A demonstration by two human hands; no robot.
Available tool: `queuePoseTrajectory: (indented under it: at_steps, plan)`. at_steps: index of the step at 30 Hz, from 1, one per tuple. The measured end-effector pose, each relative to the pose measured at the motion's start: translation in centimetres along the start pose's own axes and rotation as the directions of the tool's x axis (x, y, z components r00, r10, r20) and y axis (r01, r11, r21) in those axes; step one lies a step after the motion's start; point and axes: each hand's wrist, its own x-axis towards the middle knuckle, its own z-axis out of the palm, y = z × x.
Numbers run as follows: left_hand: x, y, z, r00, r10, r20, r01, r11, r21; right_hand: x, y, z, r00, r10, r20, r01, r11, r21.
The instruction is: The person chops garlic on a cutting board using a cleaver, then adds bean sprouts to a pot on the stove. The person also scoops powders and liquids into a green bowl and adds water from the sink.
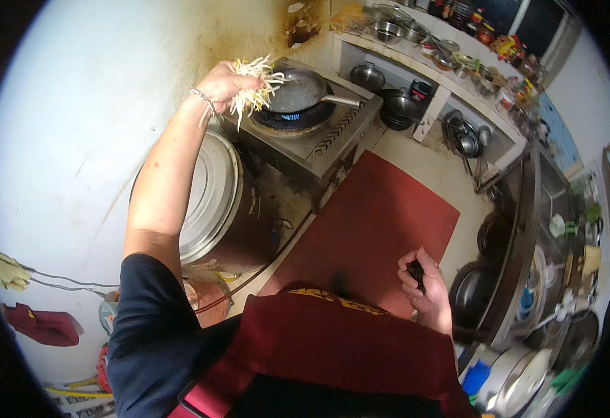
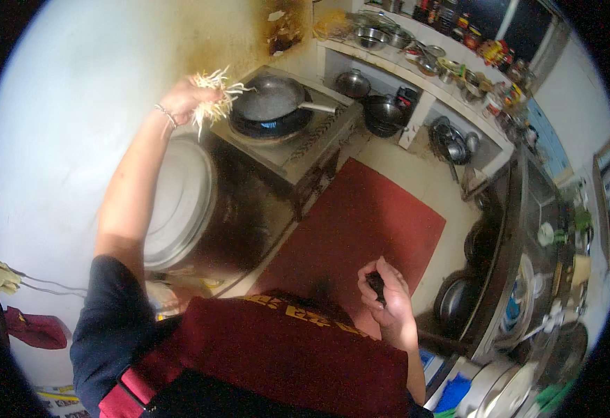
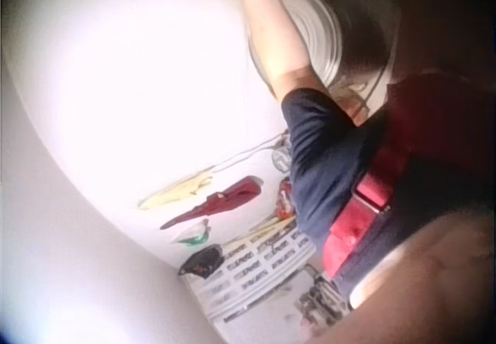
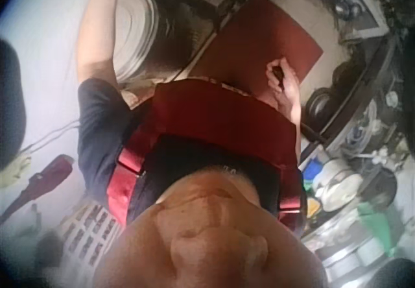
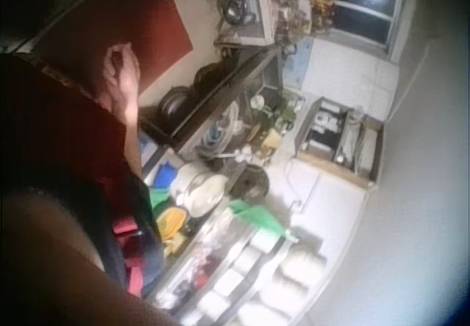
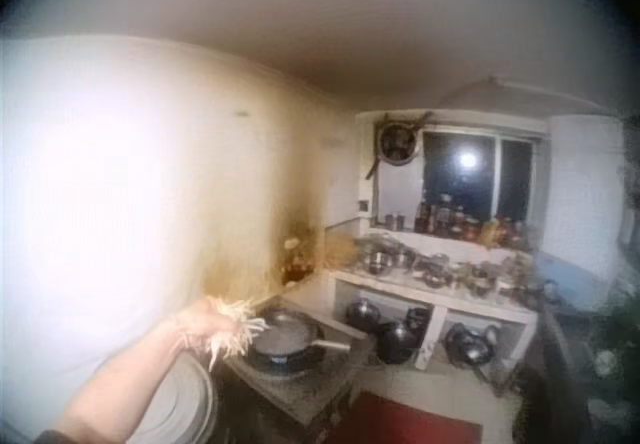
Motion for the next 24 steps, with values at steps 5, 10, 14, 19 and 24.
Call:
queuePoseTrajectory:
  at_steps: [5, 10, 14, 19, 24]
  plan:
    - [9.7, 0.1, 1.9, 0.952, -0.121, -0.282, 0.176, 0.968, 0.177, 10.3, -7.1, 2.1, 0.998, 0.066, 0.022, -0.065, 0.996, -0.069]
    - [25.7, -12.1, -0.2, 0.923, -0.039, -0.384, 0.173, 0.931, 0.322, 19.4, -12.0, 3.1, 0.984, 0.155, -0.093, -0.169, 0.971, -0.168]
    - [33.8, -19.0, 0.8, 0.962, -0.187, -0.200, 0.242, 0.922, 0.303, 26.0, -16.0, 3.1, 0.969, 0.126, -0.213, -0.166, 0.970, -0.180]
    - [39.1, -22.2, 1.6, 0.985, -0.066, -0.158, 0.165, 0.605, 0.779, 33.5, -22.0, 4.4, 0.948, 0.112, -0.297, -0.179, 0.962, -0.208]
    - [39.7, -17.5, 2.1, 0.873, -0.075, -0.482, 0.419, 0.620, 0.663, 42.6, -25.1, 6.1, 0.952, 0.248, -0.179, -0.288, 0.925, -0.249]
